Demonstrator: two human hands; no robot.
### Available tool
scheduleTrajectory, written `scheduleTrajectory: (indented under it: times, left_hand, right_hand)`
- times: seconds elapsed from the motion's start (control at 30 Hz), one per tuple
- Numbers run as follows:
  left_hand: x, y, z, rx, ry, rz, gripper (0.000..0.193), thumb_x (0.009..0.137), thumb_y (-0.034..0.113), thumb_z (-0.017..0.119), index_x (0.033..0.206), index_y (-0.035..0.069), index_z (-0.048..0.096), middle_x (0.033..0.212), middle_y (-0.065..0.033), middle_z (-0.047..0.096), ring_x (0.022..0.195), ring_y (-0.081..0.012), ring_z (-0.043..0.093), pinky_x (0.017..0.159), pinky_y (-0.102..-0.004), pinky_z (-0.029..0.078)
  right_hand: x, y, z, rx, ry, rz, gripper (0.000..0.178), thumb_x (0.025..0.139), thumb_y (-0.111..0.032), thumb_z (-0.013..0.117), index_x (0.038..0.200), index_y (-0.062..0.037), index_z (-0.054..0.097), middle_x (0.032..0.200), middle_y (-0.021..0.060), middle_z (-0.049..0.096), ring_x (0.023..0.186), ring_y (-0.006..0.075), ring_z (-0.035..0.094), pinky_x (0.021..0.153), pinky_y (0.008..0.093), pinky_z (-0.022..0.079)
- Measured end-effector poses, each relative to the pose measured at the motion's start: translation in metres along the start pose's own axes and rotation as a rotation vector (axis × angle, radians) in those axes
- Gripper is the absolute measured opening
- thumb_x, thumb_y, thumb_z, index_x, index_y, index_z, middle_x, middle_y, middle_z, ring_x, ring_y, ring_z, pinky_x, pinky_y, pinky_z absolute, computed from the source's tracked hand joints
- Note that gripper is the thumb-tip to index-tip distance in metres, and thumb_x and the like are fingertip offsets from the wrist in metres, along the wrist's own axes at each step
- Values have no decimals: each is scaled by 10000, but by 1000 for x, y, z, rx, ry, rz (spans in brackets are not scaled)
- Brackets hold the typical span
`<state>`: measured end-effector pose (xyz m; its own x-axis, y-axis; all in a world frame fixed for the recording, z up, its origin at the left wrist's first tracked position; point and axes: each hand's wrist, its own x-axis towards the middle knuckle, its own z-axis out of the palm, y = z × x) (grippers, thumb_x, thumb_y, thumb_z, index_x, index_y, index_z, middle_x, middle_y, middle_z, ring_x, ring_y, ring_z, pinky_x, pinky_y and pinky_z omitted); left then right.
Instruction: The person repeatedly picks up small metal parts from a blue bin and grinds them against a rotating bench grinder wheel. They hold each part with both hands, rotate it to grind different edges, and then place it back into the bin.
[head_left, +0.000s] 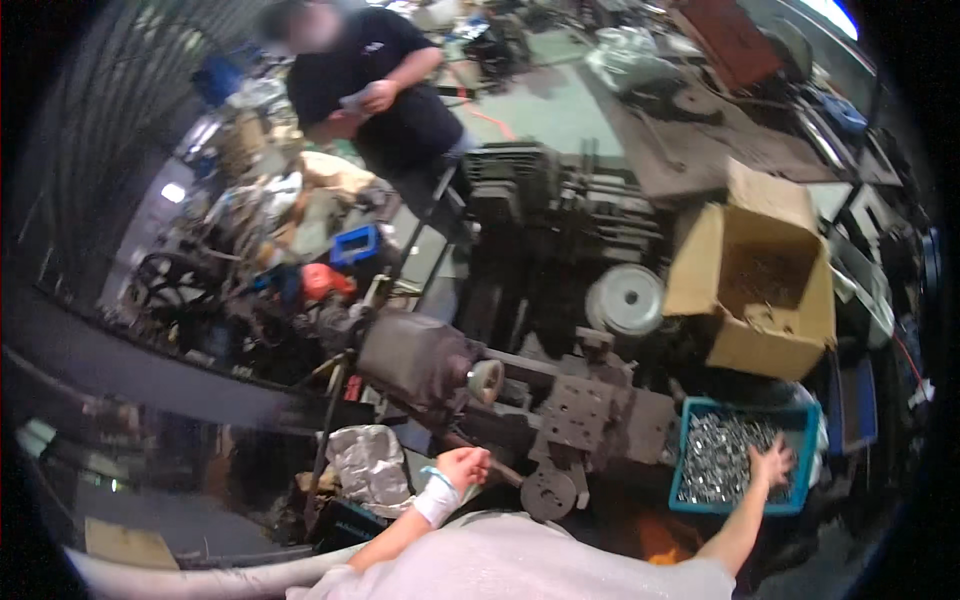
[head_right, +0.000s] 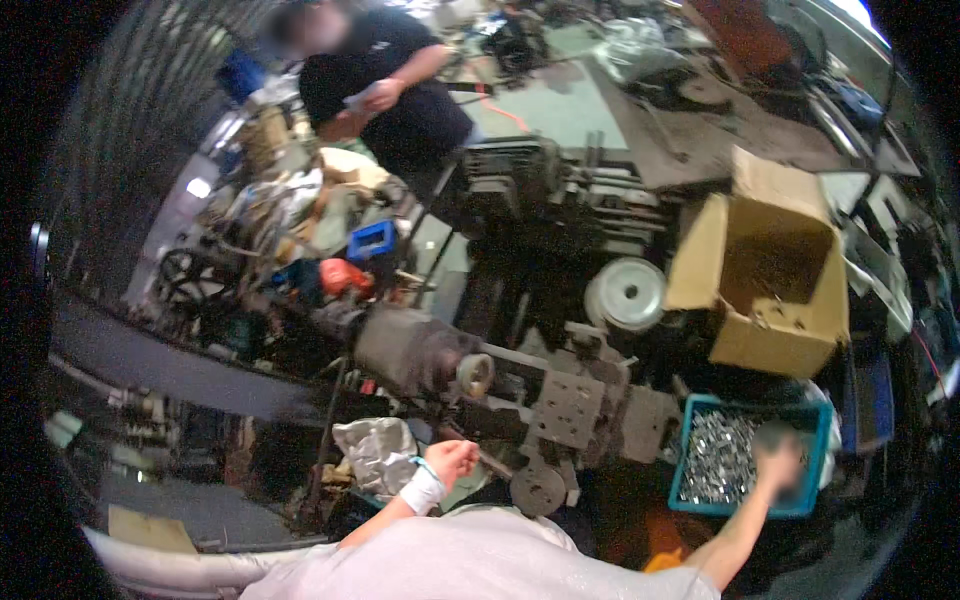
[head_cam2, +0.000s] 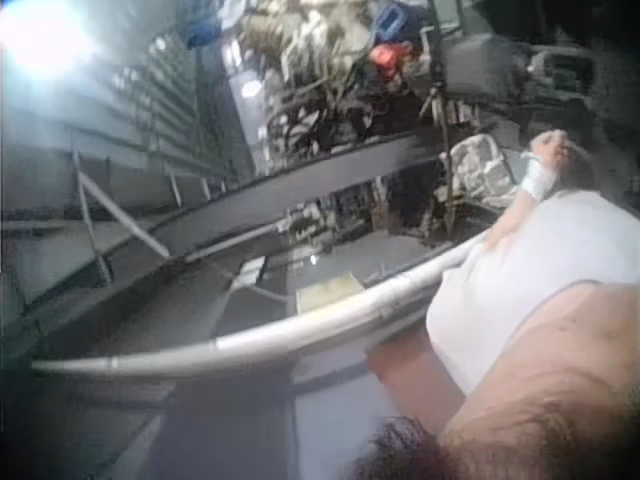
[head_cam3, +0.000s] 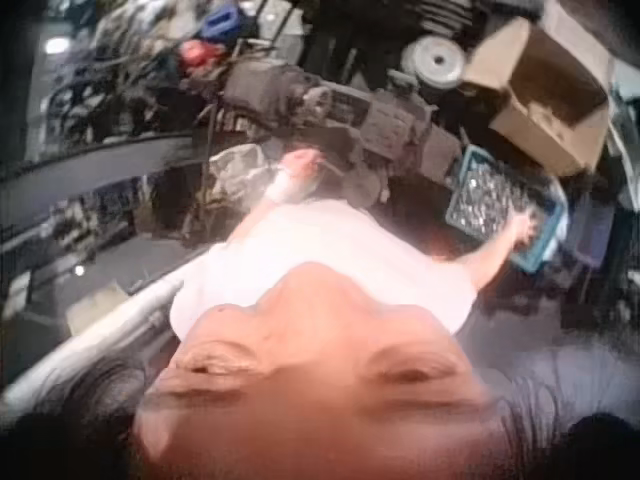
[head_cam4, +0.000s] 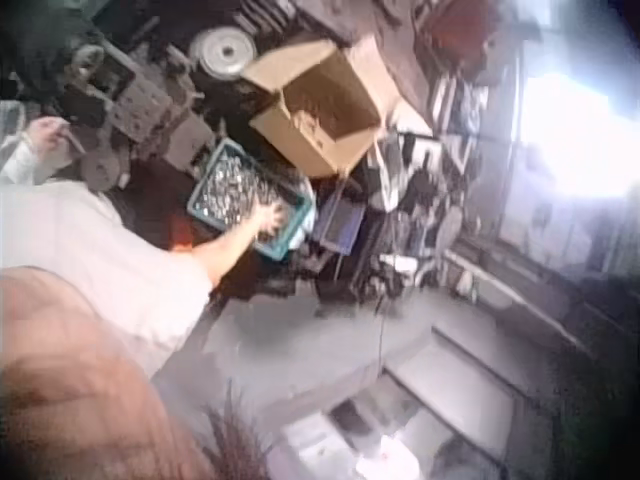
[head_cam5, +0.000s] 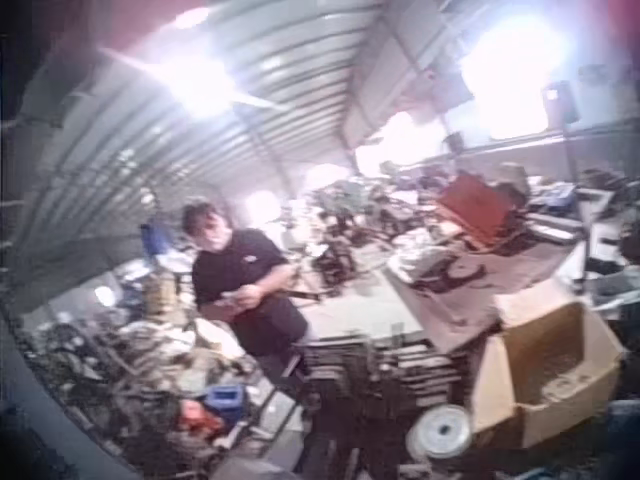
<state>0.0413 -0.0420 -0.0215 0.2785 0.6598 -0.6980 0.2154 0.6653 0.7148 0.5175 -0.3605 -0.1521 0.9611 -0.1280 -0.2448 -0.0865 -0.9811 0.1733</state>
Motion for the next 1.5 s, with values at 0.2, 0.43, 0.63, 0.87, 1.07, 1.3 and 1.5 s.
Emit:
scheduleTrajectory:
  times: [0.2, 0.43, 0.63, 0.87, 1.07, 1.3, 1.5]
  left_hand:
    - [-4, -17, 3, -76, 43, -30, 201, 831, 199, 548, 878, 5, 569, 713, -54, 577, 569, -110, 535, 500, -225, 454]
    - [-1, -8, 17, -92, 43, -39, 204, 823, 193, 556, 888, 0, 569, 753, -67, 575, 627, -131, 539, 561, -241, 459]
    - [4, -14, 14, -83, 64, -62, 205, 821, 231, 563, 890, 41, 594, 729, -38, 593, 563, -104, 540, 515, -224, 461]
    - [7, -11, 14, -92, 44, -92, 184, 832, 192, 541, 872, 16, 577, 725, -55, 580, 578, -119, 536, 518, -231, 461]
    - [9, -15, 9, -117, 57, -86, 188, 834, 194, 539, 866, 13, 581, 712, -51, 580, 568, -118, 534, 501, -229, 458]
    - [20, -17, -5, -127, 7, -56, 191, 838, 195, 532, 877, 14, 582, 713, -55, 584, 564, -115, 537, 498, -231, 460]
    - [21, -13, -16, -126, -43, -47, 192, 839, 220, 536, 914, 52, 592, 749, -34, 596, 572, -107, 552, 535, -248, 474]
  right_hand:
    - [0, 4, -3, -65, 179, -157, 668, 626, -441, 646, 1211, -265, 376, 1237, 99, 358, 1142, 315, 337, 788, 519, 395]
    - [23, 11, 20, 39, 304, -241, 604, 611, -290, 646, 1153, -174, 406, 1146, 176, 391, 980, 350, 461, 760, 409, 462]
    - [11, 8, 30, -4, 364, -294, 527, 703, -350, 605, 1152, -150, 416, 1120, 158, 418, 922, 337, 493, 745, 389, 455]
    - [24, 11, 48, 22, 403, -343, 458, 708, -254, 626, 1109, -107, 460, 1042, 152, 439, 938, 328, 477, 780, 361, 434]
    - [45, 16, 54, 334, 223, -416, 313, 671, -88, 567, 976, -32, 528, 887, 157, 530, 823, 289, 544, 680, 357, 457]
    - [56, 26, 61, 1997, -582, 501, 331, 691, -238, 557, 948, -36, 510, 729, 84, 557, 650, 167, 496, 582, 378, 425]
    - [32, 32, 54, 2378, -783, 372, 378, 744, -312, 415, 898, 22, 499, 620, 84, 459, 621, 205, 452, 598, 333, 373]
